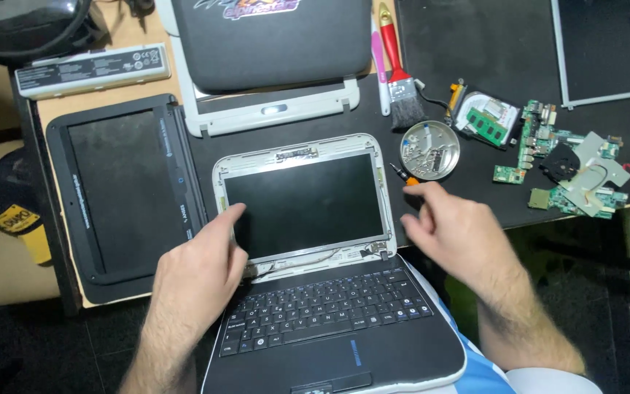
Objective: Disassembling a laptop to remove the keyboard, trackpad assembly, and screen components using a screwdriver and manual prying.
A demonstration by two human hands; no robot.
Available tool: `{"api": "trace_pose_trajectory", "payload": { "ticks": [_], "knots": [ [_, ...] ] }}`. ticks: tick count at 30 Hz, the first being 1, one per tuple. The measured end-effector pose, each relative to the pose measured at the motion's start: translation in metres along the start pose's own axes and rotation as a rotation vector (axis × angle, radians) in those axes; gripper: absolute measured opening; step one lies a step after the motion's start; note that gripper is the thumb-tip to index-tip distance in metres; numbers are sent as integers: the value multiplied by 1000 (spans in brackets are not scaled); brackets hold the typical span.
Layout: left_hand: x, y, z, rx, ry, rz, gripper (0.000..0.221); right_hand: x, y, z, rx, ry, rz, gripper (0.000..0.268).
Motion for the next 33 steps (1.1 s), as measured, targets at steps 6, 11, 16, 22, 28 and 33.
{"api": "trace_pose_trajectory", "payload": {
  "ticks": [6, 11, 16, 22, 28, 33],
  "knots": [
    [-104, 9, 11, -166, -904, 106, 47, -17, 20, -15, -196, -112, -134, 35],
    [-157, -12, 52, -173, -947, 375, 88, -24, 14, -17, -225, -81, -72, 26],
    [-184, -18, 83, -84, -912, 503, 106, -37, 42, -27, -465, 169, 301, 22],
    [-184, -18, 91, -136, -929, 402, 90, -78, 53, 19, -675, 505, 868, 45],
    [-178, -26, 94, -176, -939, 406, 91, -58, 57, 43, -949, 651, 686, 42],
    [-181, -28, 97, -222, -942, 385, 86, -63, 44, 48, -949, 626, 601, 37]
  ]
}}
Point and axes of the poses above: each hand's wrist, its own z-axis towards the middle knuckle, its own y-axis out of the back of the hand, x = y × z, the point moved 9 cm from there along z, towards the middle knuckle, and after that the axes turned 9 degrees about x, right-handed, at the moved point
